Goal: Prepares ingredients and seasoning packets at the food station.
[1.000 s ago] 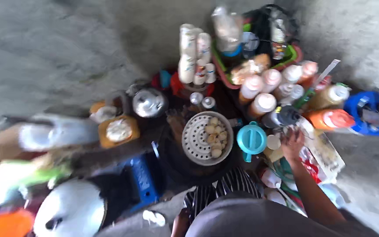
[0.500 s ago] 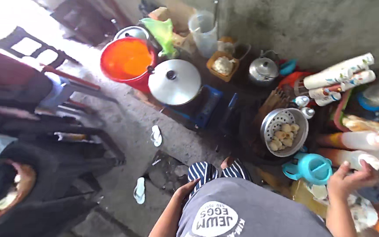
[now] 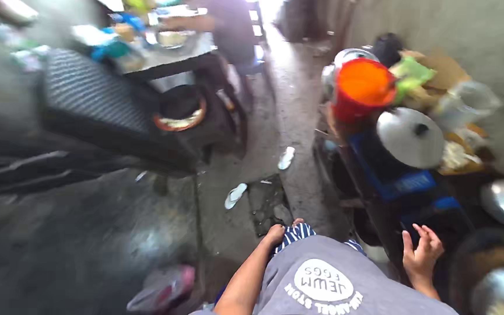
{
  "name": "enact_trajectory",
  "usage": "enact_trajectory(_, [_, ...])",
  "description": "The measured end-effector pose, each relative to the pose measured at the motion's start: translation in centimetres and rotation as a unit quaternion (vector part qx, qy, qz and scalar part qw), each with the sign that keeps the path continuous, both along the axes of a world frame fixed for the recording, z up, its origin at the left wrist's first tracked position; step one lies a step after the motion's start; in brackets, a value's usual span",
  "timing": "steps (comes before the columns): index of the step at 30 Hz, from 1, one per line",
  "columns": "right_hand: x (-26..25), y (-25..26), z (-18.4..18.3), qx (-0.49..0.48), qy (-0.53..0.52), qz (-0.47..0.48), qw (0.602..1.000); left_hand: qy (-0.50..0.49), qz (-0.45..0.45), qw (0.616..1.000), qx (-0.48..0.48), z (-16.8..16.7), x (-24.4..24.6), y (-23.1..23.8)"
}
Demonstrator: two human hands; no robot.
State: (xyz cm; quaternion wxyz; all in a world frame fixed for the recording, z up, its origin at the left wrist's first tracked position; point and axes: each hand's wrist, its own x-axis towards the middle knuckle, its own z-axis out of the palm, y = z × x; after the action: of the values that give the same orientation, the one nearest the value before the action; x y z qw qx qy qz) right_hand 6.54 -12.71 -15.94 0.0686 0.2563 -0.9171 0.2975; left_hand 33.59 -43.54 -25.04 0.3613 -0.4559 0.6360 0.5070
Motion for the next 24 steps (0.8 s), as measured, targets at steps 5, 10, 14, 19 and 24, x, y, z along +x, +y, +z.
enact_trajectory(5, [-0.3,-10.9,-2.6,0.042,-0.044,0.191,0.980,-0.045,0.157,0.982,-0.090,0.7,5.0,-3.9])
enact_trajectory(10, [-3.4,-19.1,-2.5,0.057,-0.054,0.276,0.958,-0.044,0.269,0.959,-0.080,-0.5,6.4,-4.8])
enact_trajectory(14, [-6.7,-24.9,-3.7,0.070,-0.073,0.299,0.949,-0.032,0.304,0.951,-0.051,-2.5,5.0,-6.6])
enact_trajectory(19, [-10.6,-34.0,-6.0,0.070,-0.109,0.328,0.936,-0.063,0.327,0.941,-0.054,-4.8,3.8,-11.7])
enact_trajectory(24, [-15.7,-44.2,-5.3,0.115,-0.187,0.340,0.914,-0.194,0.346,0.917,-0.052,-2.5,1.3,-19.5])
